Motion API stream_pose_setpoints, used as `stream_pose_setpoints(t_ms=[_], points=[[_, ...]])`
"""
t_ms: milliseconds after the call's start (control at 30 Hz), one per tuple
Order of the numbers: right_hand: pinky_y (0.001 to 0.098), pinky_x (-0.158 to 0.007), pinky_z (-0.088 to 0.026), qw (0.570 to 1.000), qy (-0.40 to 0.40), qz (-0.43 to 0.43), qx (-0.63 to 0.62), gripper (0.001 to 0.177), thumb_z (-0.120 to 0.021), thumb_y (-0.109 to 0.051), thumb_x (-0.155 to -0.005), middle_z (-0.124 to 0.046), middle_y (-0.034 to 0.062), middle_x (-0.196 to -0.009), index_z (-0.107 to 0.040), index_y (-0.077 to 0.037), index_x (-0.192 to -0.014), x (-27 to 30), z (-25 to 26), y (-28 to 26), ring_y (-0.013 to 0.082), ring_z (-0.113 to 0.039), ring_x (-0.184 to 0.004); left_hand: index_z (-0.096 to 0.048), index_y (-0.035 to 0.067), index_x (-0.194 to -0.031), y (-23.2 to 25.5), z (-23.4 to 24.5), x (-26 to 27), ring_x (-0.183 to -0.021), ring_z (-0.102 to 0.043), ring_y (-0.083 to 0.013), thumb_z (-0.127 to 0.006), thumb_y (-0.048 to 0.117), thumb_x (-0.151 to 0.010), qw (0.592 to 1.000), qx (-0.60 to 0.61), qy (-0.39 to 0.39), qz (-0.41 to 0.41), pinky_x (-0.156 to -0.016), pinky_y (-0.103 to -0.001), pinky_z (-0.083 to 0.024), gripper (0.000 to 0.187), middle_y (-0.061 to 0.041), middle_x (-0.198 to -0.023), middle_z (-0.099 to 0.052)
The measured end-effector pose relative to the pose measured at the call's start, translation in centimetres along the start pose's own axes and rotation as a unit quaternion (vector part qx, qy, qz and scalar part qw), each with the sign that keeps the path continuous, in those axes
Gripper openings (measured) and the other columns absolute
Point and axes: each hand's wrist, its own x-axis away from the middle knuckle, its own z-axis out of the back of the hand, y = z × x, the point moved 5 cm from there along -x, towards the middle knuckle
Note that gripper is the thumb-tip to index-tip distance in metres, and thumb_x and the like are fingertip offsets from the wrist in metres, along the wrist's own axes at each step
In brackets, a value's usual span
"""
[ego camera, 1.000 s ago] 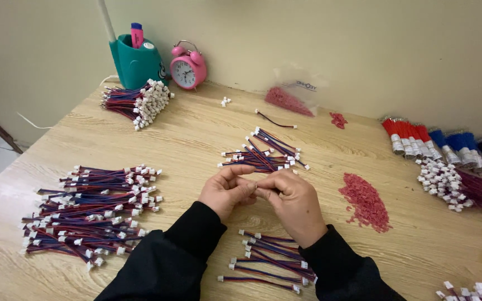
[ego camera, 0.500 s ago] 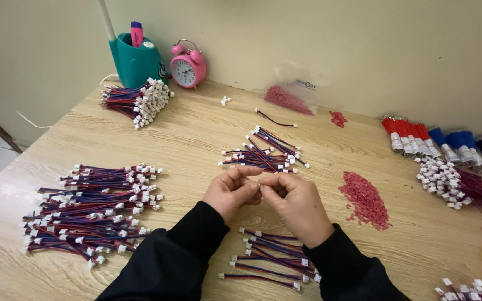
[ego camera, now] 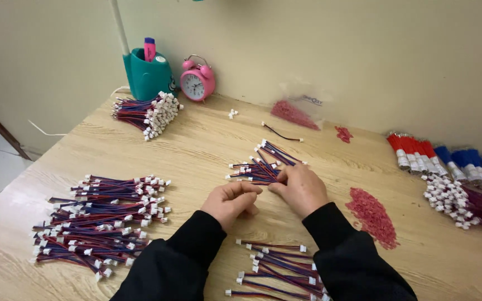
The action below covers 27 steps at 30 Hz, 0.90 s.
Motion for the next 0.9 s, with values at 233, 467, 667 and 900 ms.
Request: stream_pose_setpoints(t_ms=[233,467,667,900], points=[[0.0429,-0.087,-0.053,0.999,0.009,0.03,0.015,0.021,-0.068,-0.036,-0.084,-0.066,0.0109,-0.092,-0.074,-0.017,-0.09,0.5,0.7,0.4,0.0341,-0.066,-0.1,-0.063,0.002,-0.12,-1.1,0.6,-1.4,-0.066,-0.068,-0.0196,-0.065,0.001,-0.083,0.998,0.032,0.053,-0.013,-0.059,-0.028,-0.061,0.037,-0.017,-0.071,-0.064],[0.0412,-0.072,-0.049,0.989,0.084,0.119,-0.015,0.014,-0.073,-0.036,-0.078,-0.07,0.0006,-0.077,-0.069,-0.022,-0.079,5.6,2.3,0.1,0.0256,-0.066,-0.082,-0.053,0.005,-0.121,-1.1,1.2,-1.9,-0.069,-0.066,-0.0249,-0.063,0.004,-0.09,0.995,0.059,0.07,-0.044,-0.064,-0.033,-0.061,0.033,-0.018,-0.088,-0.064],[0.039,-0.075,-0.049,0.988,0.041,0.013,-0.146,0.018,-0.059,-0.035,-0.088,-0.075,0.0017,-0.088,-0.071,-0.022,-0.092,7.8,4.9,4.2,0.023,-0.069,-0.086,-0.067,0.0,-0.103,-1.8,0.3,-1.4,-0.066,-0.069,-0.0264,-0.068,0.012,-0.088,0.999,-0.01,0.051,-0.005,-0.06,-0.036,-0.062,0.02,-0.02,-0.079,-0.068],[0.0457,-0.091,-0.052,0.989,0.043,-0.084,0.116,0.033,-0.059,-0.025,-0.086,-0.064,-0.0029,-0.109,-0.068,-0.038,-0.115,7.4,3.7,13.3,0.0285,-0.064,-0.105,-0.072,-0.005,-0.097,-0.8,0.5,-0.5,-0.07,-0.072,-0.0308,-0.073,0.008,-0.085,0.996,-0.01,0.086,-0.006,-0.063,-0.042,-0.064,0.018,-0.026,-0.08,-0.069]])
